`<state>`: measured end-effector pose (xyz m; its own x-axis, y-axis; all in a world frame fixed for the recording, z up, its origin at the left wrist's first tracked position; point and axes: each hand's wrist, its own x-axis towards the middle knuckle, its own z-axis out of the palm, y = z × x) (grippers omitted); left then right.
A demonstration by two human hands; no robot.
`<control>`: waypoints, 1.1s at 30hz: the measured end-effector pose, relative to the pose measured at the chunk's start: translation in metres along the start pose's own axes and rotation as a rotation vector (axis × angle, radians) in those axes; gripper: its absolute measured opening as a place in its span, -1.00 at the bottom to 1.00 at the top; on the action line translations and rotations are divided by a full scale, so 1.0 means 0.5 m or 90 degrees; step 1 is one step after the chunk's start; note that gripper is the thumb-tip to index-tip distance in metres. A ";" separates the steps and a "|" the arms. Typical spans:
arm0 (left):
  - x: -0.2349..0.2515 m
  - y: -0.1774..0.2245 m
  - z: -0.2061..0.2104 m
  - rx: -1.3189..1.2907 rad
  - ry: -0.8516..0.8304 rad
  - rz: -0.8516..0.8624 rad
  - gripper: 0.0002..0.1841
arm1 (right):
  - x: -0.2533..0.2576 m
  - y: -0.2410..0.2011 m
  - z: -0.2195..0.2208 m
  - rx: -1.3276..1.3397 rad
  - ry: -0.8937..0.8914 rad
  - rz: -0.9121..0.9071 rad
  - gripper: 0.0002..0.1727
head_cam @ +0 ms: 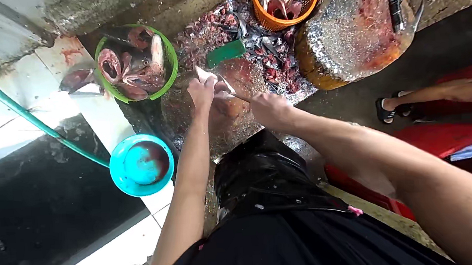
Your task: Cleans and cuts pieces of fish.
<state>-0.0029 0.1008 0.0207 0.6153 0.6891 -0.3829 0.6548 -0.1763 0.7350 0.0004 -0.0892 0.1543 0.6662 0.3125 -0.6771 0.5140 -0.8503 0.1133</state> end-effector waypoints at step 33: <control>0.001 -0.028 -0.007 -0.160 0.100 -0.028 -0.43 | 0.080 0.042 0.158 0.228 0.075 -0.027 -0.48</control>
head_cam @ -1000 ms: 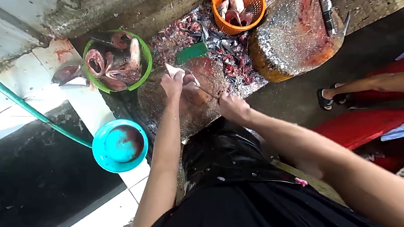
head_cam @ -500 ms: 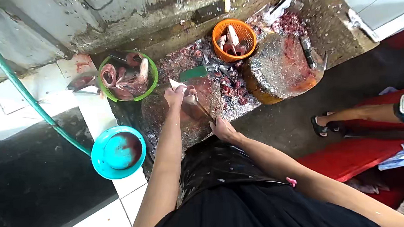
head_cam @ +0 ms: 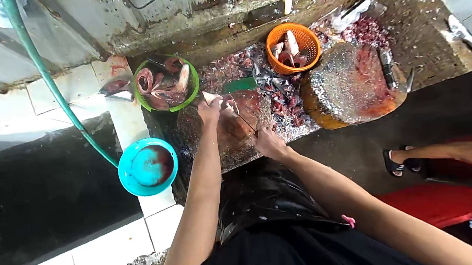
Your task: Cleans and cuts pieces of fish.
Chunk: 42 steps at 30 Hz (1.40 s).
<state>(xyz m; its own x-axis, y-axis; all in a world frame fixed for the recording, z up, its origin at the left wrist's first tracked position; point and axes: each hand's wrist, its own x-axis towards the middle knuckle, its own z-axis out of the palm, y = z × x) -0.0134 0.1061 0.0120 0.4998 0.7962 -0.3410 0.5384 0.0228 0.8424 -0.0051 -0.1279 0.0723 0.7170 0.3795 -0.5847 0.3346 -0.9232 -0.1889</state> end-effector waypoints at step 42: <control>0.008 0.039 0.052 0.056 0.087 0.003 -0.54 | 0.015 0.014 0.110 0.533 -0.119 0.075 -0.56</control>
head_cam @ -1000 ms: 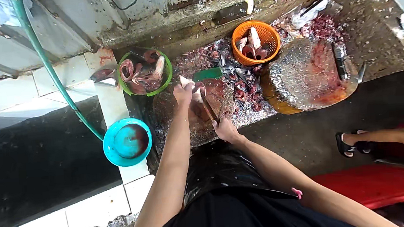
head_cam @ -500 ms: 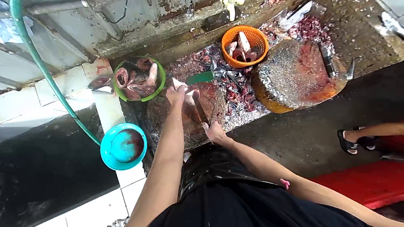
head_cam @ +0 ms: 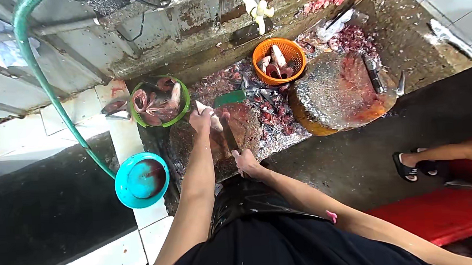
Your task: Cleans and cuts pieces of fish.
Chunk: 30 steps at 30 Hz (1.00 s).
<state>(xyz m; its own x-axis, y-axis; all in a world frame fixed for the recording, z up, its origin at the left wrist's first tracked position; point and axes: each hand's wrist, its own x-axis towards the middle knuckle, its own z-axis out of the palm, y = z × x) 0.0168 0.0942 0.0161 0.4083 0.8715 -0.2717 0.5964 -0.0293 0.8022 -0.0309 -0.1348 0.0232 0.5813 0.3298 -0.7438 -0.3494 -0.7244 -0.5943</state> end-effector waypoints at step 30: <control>-0.032 0.044 -0.031 0.146 -0.086 -0.128 -0.54 | -0.004 -0.129 -0.059 -0.520 0.040 -0.065 -0.60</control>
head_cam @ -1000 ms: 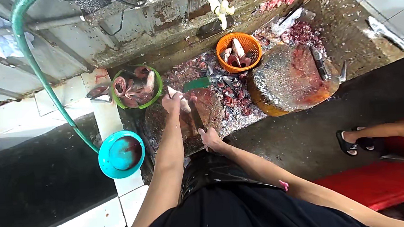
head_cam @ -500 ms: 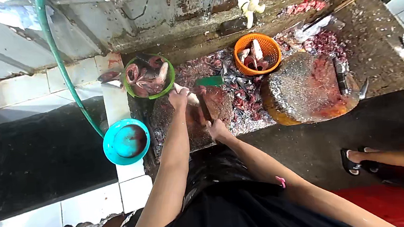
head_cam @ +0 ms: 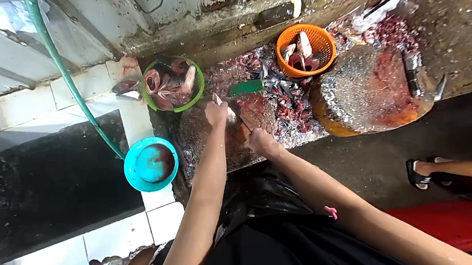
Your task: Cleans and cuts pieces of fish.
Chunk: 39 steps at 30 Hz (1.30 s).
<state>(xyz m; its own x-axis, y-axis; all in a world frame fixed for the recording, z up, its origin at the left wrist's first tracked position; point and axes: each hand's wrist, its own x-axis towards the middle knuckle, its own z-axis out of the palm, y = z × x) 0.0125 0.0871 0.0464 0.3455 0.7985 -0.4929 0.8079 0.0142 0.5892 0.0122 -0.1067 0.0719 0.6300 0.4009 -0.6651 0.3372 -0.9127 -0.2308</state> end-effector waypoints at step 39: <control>0.239 -0.035 -0.265 0.102 0.301 0.159 -0.42 | 0.046 0.241 0.053 0.135 0.200 -0.077 -0.45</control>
<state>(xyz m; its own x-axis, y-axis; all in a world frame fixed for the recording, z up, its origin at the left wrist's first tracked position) -0.0238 0.2619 0.0619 0.3134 0.9495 0.0115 0.8040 -0.2718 0.5288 0.0488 -0.2093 0.0102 0.7893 0.4808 -0.3819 0.2903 -0.8403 -0.4579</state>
